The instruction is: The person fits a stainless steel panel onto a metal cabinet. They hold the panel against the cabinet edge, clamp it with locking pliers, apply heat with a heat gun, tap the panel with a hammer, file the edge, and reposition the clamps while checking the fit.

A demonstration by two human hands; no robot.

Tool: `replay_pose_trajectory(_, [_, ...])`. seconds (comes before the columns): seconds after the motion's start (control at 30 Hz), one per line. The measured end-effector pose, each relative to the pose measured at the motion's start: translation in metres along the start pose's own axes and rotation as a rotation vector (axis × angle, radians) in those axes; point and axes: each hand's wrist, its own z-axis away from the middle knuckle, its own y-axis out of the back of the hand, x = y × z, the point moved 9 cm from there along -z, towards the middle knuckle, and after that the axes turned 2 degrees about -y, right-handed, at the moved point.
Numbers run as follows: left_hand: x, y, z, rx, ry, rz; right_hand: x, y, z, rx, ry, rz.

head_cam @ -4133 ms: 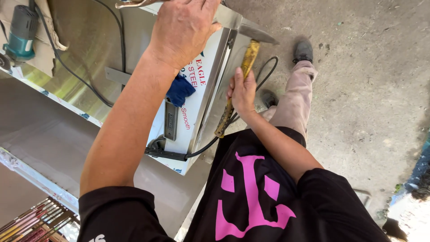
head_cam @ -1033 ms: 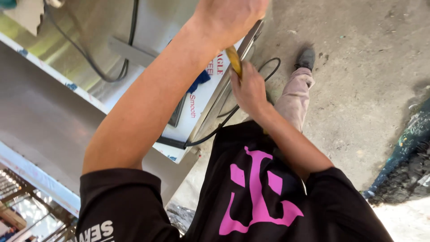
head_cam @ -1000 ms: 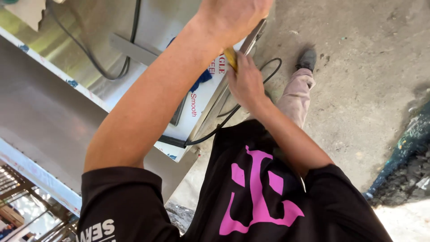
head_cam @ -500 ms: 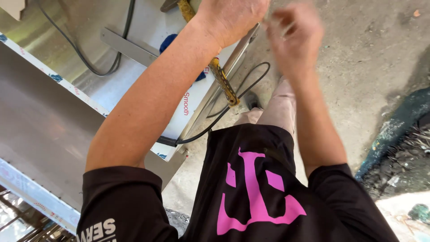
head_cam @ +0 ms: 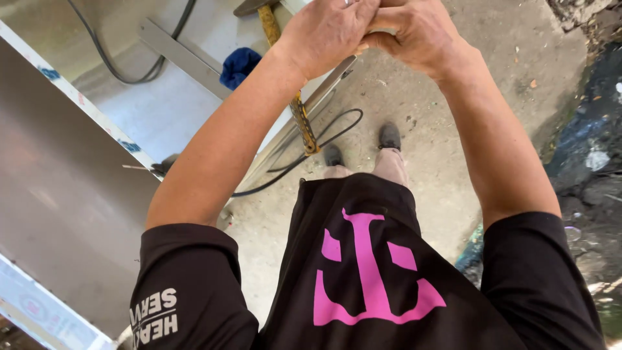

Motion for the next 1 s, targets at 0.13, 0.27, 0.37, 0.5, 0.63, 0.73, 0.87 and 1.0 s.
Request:
replay_pose_trajectory(0.13, [0.009, 0.001, 0.018, 0.032, 0.091, 0.048, 0.001, 0.007, -0.009, -0.032, 0.18, -0.067])
replay_pose_trajectory(0.27, [0.034, 0.013, 0.063, 0.111, 0.454, 0.012, -0.009, 0.014, -0.013, -0.06, 0.259, -0.013])
replay_pose_trajectory(0.37, [0.035, -0.013, 0.128, 0.079, 0.904, 0.044, -0.004, 0.015, -0.015, -0.1, 0.274, 0.012])
replay_pose_trajectory(0.5, [0.039, -0.064, 0.213, -0.115, 1.301, 0.09, 0.008, 0.004, -0.01, -0.122, 0.319, -0.009])
replay_pose_trajectory(0.63, [0.011, -0.06, 0.245, -0.061, 1.345, 0.031, 0.001, 0.009, -0.013, -0.133, 0.33, -0.012])
replay_pose_trajectory(0.73, [-0.008, -0.033, 0.281, 0.079, 1.362, -0.087, 0.001, 0.01, -0.015, -0.114, 0.33, 0.033])
replay_pose_trajectory(0.87, [-0.027, -0.001, 0.322, -0.019, 1.466, 0.02, 0.002, 0.01, -0.013, -0.139, 0.337, -0.001])
replay_pose_trajectory(1.0, [-0.026, -0.005, 0.321, -0.212, 1.193, 0.173, 0.01, 0.003, -0.011, -0.157, 0.292, -0.033])
